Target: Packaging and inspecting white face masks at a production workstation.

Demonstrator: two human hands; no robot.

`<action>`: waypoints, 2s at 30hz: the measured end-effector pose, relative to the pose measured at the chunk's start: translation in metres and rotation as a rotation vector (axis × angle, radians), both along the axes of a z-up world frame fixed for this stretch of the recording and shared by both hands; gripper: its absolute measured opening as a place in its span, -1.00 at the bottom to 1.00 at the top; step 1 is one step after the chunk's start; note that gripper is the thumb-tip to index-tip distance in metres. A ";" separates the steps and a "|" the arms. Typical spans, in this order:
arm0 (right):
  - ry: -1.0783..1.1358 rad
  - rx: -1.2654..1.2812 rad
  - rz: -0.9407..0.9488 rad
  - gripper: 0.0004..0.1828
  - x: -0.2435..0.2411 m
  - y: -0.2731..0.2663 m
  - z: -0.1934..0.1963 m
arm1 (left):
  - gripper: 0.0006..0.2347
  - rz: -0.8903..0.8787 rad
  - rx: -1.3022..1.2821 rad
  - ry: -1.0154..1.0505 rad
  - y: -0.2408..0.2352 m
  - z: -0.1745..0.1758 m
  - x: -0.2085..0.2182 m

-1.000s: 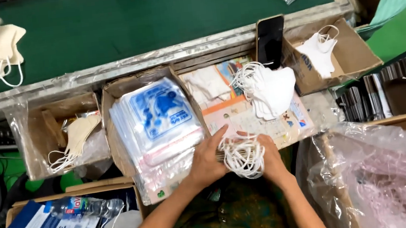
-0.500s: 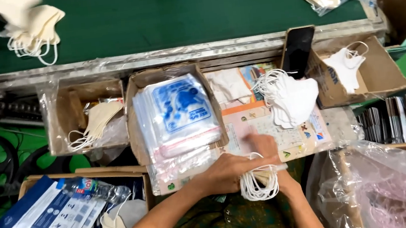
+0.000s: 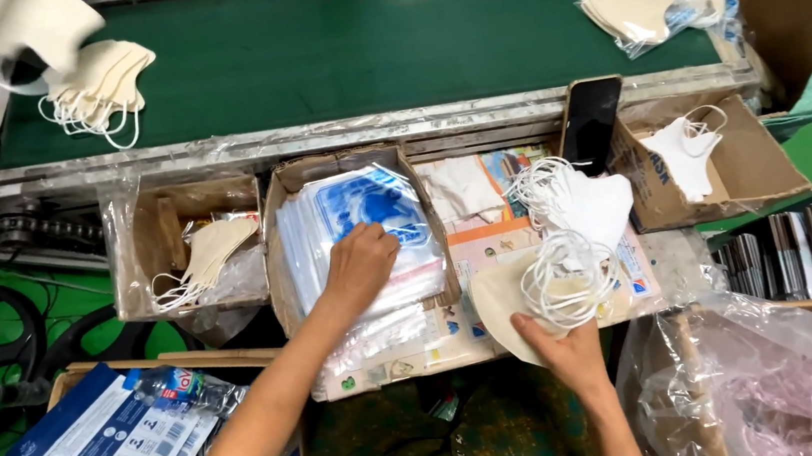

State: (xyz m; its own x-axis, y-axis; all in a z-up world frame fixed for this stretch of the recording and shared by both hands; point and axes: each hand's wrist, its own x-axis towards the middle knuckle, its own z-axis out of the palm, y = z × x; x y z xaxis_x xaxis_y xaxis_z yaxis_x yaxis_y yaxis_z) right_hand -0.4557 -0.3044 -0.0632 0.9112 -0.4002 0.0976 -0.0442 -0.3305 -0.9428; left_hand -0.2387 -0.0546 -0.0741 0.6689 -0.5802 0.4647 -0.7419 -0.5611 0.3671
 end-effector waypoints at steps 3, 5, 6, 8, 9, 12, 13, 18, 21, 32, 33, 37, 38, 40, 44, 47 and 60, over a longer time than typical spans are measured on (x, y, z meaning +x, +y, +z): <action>0.111 0.110 -0.059 -0.38 -0.007 0.001 -0.006 | -0.89 0.004 0.075 0.144 -0.004 0.021 0.012; 0.060 0.114 -0.034 -0.35 -0.009 0.008 0.000 | -0.94 -0.022 -0.086 0.062 -0.007 0.056 0.003; 0.025 0.118 0.001 -0.31 -0.014 0.011 0.003 | -0.95 -0.039 -0.247 -0.004 -0.008 0.071 -0.007; -0.019 0.166 0.002 -0.34 -0.007 0.028 0.009 | -0.96 -0.085 -0.282 0.020 -0.021 0.076 -0.028; -0.066 0.216 0.010 -0.36 -0.002 0.036 0.013 | -0.96 -0.126 -0.315 0.039 -0.027 0.080 -0.038; 0.091 0.569 -0.141 -0.39 0.015 0.046 0.020 | -0.94 -0.099 -0.427 0.141 -0.037 0.095 -0.063; 0.086 0.567 -0.145 -0.39 0.016 0.044 0.022 | -0.94 -0.105 -0.429 0.139 -0.038 0.094 -0.068; -0.026 0.132 -0.215 -0.65 0.015 0.015 0.012 | -0.89 -0.055 -0.575 0.404 -0.047 0.068 -0.082; -0.227 -0.497 -0.094 -0.73 0.014 0.013 0.032 | -0.41 -0.131 -0.517 1.019 -0.057 0.067 -0.089; 0.428 -1.061 0.205 -0.74 0.005 -0.042 0.076 | -0.46 -0.646 -0.291 1.134 -0.072 0.105 -0.099; 0.426 -1.014 0.234 -0.77 0.005 -0.039 0.098 | -0.43 -0.633 -0.277 1.268 -0.072 0.108 -0.097; 0.663 -0.859 0.167 -0.57 -0.002 -0.023 0.121 | -0.21 -0.335 -0.332 1.105 -0.063 0.115 -0.081; 0.550 -0.866 0.203 -0.62 -0.002 -0.019 0.115 | -0.29 -0.421 -0.273 1.011 -0.066 0.112 -0.084; 0.434 -0.874 0.235 -0.66 -0.002 -0.014 0.108 | -0.37 -0.506 -0.217 0.912 -0.073 0.106 -0.085; 0.197 -0.651 0.222 -0.70 0.005 -0.015 0.106 | -0.58 -0.554 -0.082 0.855 -0.081 0.085 -0.080; 0.522 -0.769 0.373 -0.68 0.007 -0.003 0.092 | -0.67 -0.568 -0.109 0.894 -0.088 0.059 -0.096; 0.645 -0.427 0.253 -0.67 0.009 -0.013 0.101 | -0.69 -0.436 -0.230 1.222 -0.087 0.060 -0.098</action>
